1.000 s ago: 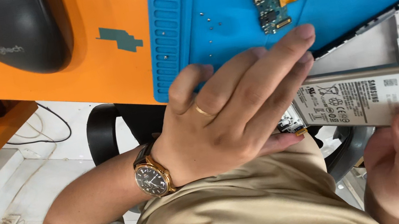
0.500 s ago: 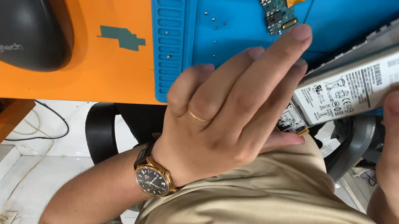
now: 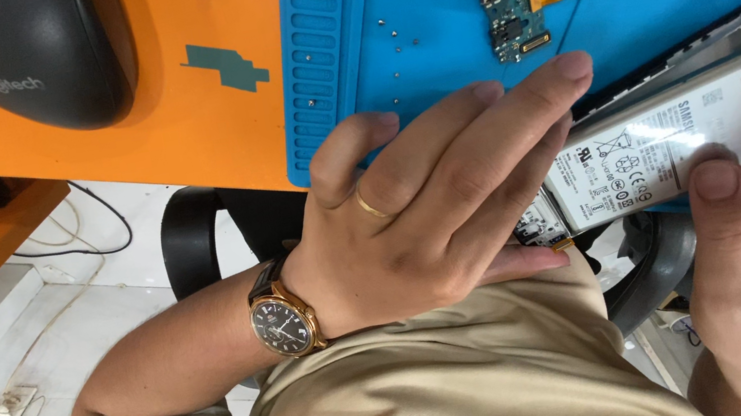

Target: The person peels protective pink and blue films off a Samsung phone battery. They then place the battery into the back of a disassembled smartphone and press it into place. Finally, they squeeze a small amount of adhesive from a yellow tube onto their finger.

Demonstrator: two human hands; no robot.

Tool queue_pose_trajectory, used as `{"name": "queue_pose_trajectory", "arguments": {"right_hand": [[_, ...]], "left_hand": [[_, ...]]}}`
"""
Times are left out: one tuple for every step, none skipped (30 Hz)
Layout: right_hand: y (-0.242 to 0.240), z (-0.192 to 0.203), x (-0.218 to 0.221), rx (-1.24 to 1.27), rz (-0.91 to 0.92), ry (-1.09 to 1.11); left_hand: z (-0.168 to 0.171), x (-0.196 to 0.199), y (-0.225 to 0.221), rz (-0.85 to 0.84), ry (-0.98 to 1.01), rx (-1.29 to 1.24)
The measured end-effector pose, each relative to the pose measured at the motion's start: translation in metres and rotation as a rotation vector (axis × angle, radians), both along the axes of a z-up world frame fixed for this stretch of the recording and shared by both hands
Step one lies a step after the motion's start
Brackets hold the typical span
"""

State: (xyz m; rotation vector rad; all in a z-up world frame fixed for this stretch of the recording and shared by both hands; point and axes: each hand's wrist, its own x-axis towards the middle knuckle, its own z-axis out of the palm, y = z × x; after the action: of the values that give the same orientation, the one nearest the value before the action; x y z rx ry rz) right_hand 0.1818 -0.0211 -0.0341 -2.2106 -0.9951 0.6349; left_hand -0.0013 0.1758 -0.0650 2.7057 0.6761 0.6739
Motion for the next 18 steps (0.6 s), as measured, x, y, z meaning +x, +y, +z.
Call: {"name": "queue_pose_trajectory", "arguments": {"right_hand": [[-0.001,-0.001,0.002,0.020,0.028,0.016],[-0.001,-0.001,0.001,0.021,0.028,0.016],[-0.001,0.000,0.001,0.019,0.023,0.018],[-0.001,0.001,0.000,0.015,0.018,0.021],[0.000,0.002,-0.001,0.015,0.018,0.021],[0.000,0.003,-0.002,-0.007,-0.003,0.016],[0.001,0.005,-0.003,-0.030,-0.024,0.010],[-0.001,0.004,-0.002,-0.030,-0.024,0.011],[-0.002,0.002,0.000,-0.019,0.003,0.005],[-0.004,0.001,0.001,-0.008,0.030,0.000],[-0.003,0.001,0.002,-0.007,0.030,0.000],[-0.003,0.001,0.003,-0.009,0.037,-0.002],[-0.004,0.001,0.004,-0.011,0.043,-0.004],[-0.004,0.000,0.005,-0.011,0.042,-0.004],[-0.004,0.000,0.005,-0.017,0.046,-0.008],[-0.005,-0.001,0.006,-0.023,0.050,-0.013],[-0.005,0.000,0.007,-0.023,0.049,-0.014],[-0.005,0.000,0.007,-0.021,0.070,-0.016]], "left_hand": [[0.000,0.000,0.000,-0.010,0.006,0.004],[0.001,-0.001,0.000,-0.010,0.006,0.005],[0.001,-0.001,-0.001,-0.013,0.015,-0.002],[0.001,-0.001,-0.001,-0.015,0.024,-0.011],[0.000,-0.001,-0.002,-0.015,0.024,-0.011],[-0.002,0.000,-0.003,-0.011,0.006,-0.012],[-0.003,0.000,-0.004,-0.007,-0.012,-0.013],[-0.002,-0.001,-0.003,-0.007,-0.012,-0.013],[-0.002,-0.001,-0.003,-0.014,0.001,-0.004],[-0.001,-0.002,-0.002,-0.021,0.013,0.005],[0.000,-0.001,-0.002,-0.021,0.013,0.006],[0.000,-0.001,-0.002,-0.027,0.019,0.006],[0.000,-0.001,-0.002,-0.033,0.024,0.006],[0.001,-0.001,-0.001,-0.033,0.024,0.006],[0.002,-0.002,-0.001,-0.038,0.037,0.006],[0.003,-0.002,0.000,-0.042,0.049,0.006],[0.003,-0.002,-0.001,-0.043,0.048,0.006],[0.003,-0.002,-0.001,-0.044,0.048,0.004]]}}
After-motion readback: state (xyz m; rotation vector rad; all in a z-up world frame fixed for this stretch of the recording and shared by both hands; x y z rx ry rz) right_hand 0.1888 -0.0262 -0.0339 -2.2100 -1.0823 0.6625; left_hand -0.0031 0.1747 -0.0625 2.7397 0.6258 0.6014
